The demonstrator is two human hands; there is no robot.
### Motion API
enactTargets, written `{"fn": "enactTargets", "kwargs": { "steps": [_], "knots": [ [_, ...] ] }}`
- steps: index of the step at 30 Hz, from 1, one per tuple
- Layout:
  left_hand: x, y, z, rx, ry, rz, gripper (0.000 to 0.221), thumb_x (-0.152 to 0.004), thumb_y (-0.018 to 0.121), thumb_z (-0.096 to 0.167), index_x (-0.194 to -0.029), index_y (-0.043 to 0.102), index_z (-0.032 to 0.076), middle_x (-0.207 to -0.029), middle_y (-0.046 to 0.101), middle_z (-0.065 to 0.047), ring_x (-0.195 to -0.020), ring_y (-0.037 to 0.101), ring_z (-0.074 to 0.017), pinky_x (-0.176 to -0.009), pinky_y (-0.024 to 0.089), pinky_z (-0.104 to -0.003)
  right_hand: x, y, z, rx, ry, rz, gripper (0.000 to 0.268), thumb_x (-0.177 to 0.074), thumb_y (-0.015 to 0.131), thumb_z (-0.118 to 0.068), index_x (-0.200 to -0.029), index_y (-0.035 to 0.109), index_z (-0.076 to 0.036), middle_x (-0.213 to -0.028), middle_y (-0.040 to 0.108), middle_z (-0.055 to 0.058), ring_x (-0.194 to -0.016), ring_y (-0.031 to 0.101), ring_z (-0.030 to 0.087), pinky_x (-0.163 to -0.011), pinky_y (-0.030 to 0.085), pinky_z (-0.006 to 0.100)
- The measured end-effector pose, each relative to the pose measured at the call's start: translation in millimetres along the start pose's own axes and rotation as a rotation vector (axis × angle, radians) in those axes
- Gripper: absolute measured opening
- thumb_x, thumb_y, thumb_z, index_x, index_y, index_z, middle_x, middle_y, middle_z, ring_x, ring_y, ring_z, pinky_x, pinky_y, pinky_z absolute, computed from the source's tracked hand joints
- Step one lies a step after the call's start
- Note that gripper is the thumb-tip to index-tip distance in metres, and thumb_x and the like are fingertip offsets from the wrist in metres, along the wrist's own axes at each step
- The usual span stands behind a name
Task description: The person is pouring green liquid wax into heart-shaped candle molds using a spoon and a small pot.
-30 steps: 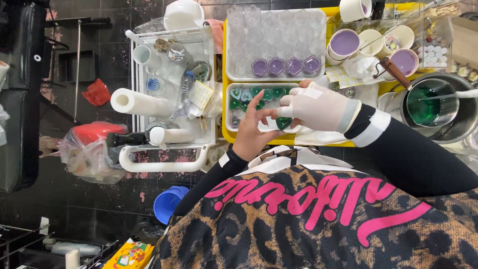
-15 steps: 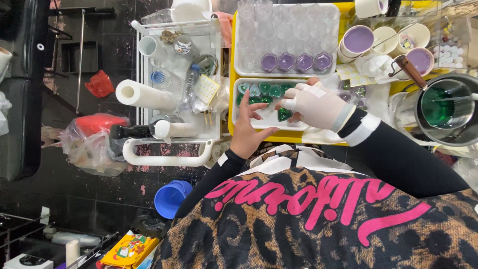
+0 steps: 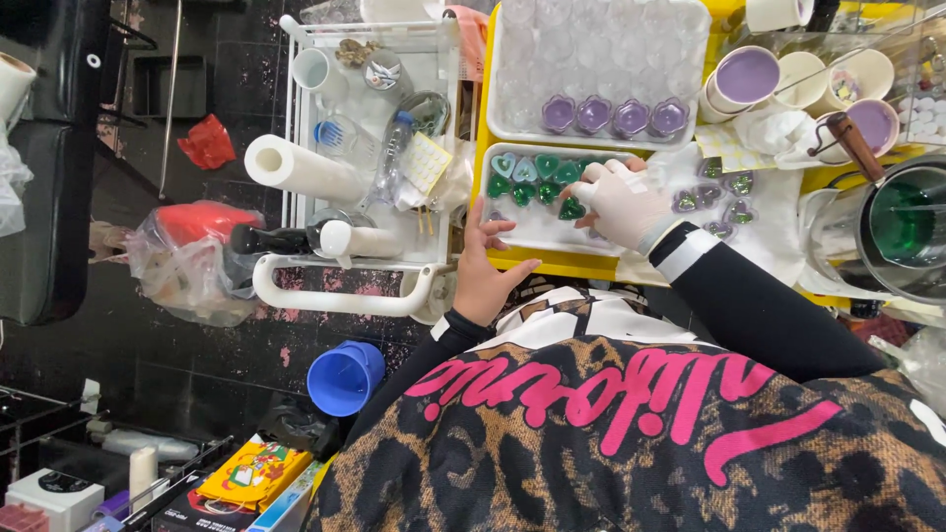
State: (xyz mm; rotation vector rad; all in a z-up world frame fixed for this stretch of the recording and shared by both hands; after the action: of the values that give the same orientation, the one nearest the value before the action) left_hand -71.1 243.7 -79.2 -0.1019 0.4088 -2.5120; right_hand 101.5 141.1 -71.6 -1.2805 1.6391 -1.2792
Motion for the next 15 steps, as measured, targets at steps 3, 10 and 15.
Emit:
{"fn": "enactTargets", "kwargs": {
  "steps": [3, 10, 15],
  "knots": [
    [0.0, -3.0, -0.6, -0.003, 0.001, 0.008, 0.117, -0.074, 0.091, 0.014, -0.164, 0.017, 0.007, -0.122, 0.069, -0.007, -0.092, 0.059, -0.0147, -0.089, 0.054, -0.030, 1.6, -0.9, -4.3, 0.007, 0.022, -0.002, 0.042, -0.076, 0.082, -0.034, -0.116, 0.073, -0.025, -0.103, 0.064, 0.002, -0.104, 0.060, 0.026, -0.094, 0.038, 0.045],
    [3.5, -5.2, -3.3, 0.013, 0.029, 0.021, 0.115, -0.076, 0.090, 0.012, -0.164, 0.017, 0.007, -0.121, 0.068, -0.006, -0.092, 0.058, -0.0144, -0.090, 0.052, -0.030, 2.6, 6.5, -2.2, -0.009, 0.081, 0.016, 0.044, -0.073, 0.085, -0.031, -0.115, 0.074, -0.024, -0.108, 0.061, 0.006, -0.108, 0.058, 0.029, -0.095, 0.040, 0.047],
    [2.6, -4.8, -1.3, 0.012, 0.013, 0.020, 0.113, -0.075, 0.090, 0.012, -0.164, 0.020, 0.007, -0.118, 0.068, -0.005, -0.091, 0.058, -0.0137, -0.090, 0.053, -0.029, 5.5, 12.2, 7.6, -0.069, 0.184, -0.035, 0.049, -0.072, 0.086, -0.030, -0.118, 0.073, -0.020, -0.112, 0.058, 0.010, -0.109, 0.055, 0.032, -0.093, 0.045, 0.045]
  ]
}}
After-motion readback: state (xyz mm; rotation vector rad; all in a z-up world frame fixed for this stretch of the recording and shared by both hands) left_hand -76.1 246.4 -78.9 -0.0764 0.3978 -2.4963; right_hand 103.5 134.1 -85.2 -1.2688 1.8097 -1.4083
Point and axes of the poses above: each hand's wrist, its own x-axis away from the middle knuckle, its own y-axis out of the palm, z = x × y, the point moved 10 cm from there along -x, towards the middle knuckle
